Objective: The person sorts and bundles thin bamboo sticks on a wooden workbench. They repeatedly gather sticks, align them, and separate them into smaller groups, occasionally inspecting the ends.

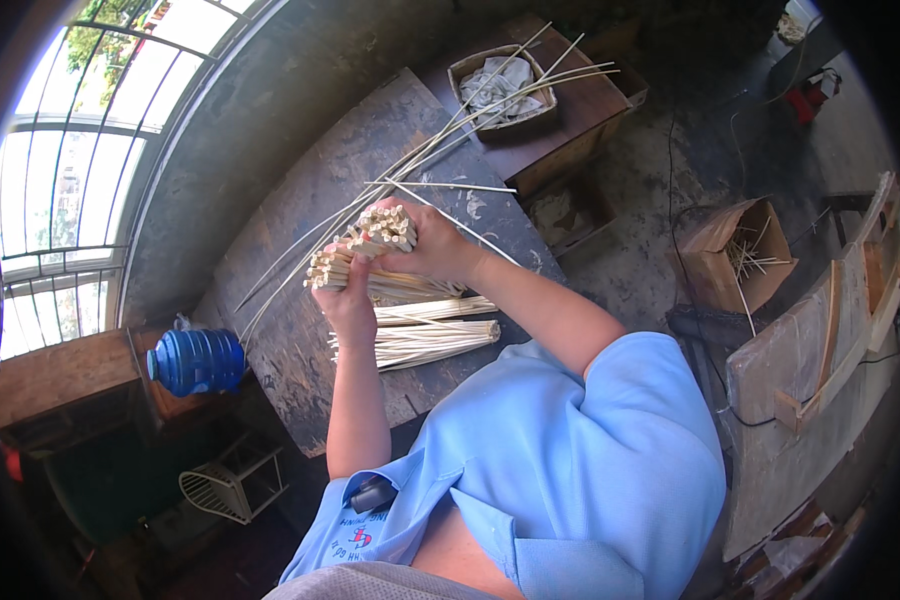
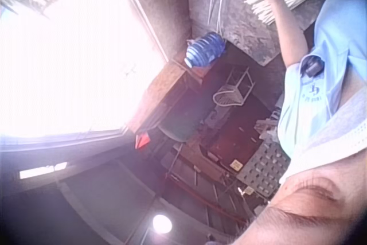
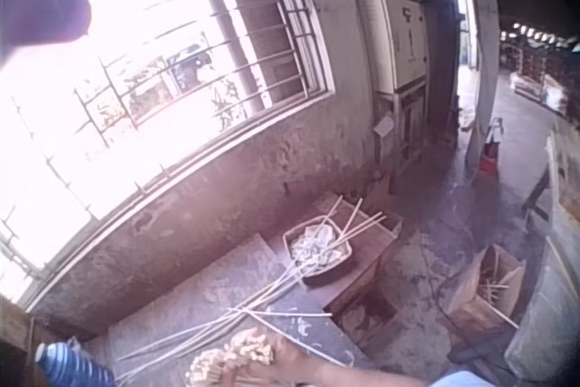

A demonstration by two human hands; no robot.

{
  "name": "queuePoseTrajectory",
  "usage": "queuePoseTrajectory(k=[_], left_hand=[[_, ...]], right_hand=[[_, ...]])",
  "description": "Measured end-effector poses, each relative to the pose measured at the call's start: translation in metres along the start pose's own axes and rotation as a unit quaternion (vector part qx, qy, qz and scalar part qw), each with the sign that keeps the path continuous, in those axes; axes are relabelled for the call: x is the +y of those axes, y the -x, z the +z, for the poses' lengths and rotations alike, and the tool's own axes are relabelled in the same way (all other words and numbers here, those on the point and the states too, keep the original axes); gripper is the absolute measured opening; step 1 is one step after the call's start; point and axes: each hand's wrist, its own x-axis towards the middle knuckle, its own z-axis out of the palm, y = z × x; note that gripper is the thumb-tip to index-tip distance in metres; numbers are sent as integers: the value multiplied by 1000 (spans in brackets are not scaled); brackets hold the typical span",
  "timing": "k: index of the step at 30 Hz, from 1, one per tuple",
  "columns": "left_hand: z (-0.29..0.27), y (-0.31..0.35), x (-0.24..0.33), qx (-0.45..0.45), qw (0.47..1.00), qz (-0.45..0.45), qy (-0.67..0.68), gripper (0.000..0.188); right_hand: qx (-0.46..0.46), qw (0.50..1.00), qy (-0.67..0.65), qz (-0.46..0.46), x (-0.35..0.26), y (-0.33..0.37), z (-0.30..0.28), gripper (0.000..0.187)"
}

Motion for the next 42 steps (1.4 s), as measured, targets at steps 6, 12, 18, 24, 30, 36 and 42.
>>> queuePoseTrajectory(k=[6,12,18,24,30,36,42], left_hand=[[2,0,2,3,1000,6,18,15],[9,3,10,-16,1000,-16,-14,18],[1,6,-3,23,998,48,29,22],[2,3,2,3,999,34,-32,12],[-1,5,-3,17,999,-4,-47,8],[8,0,2,6,997,-1,-82,12],[4,1,-2,25,999,-8,-42,13]], right_hand=[[69,994,85,1,-13,3,13,53],[103,992,70,25,-9,5,6,38],[57,997,23,39,-6,4,-3,37],[55,998,25,22,1,3,-6,38],[50,998,1,27,-5,3,2,36],[83,996,25,23,-5,4,7,37],[114,990,76,36,-2,7,1,35]])
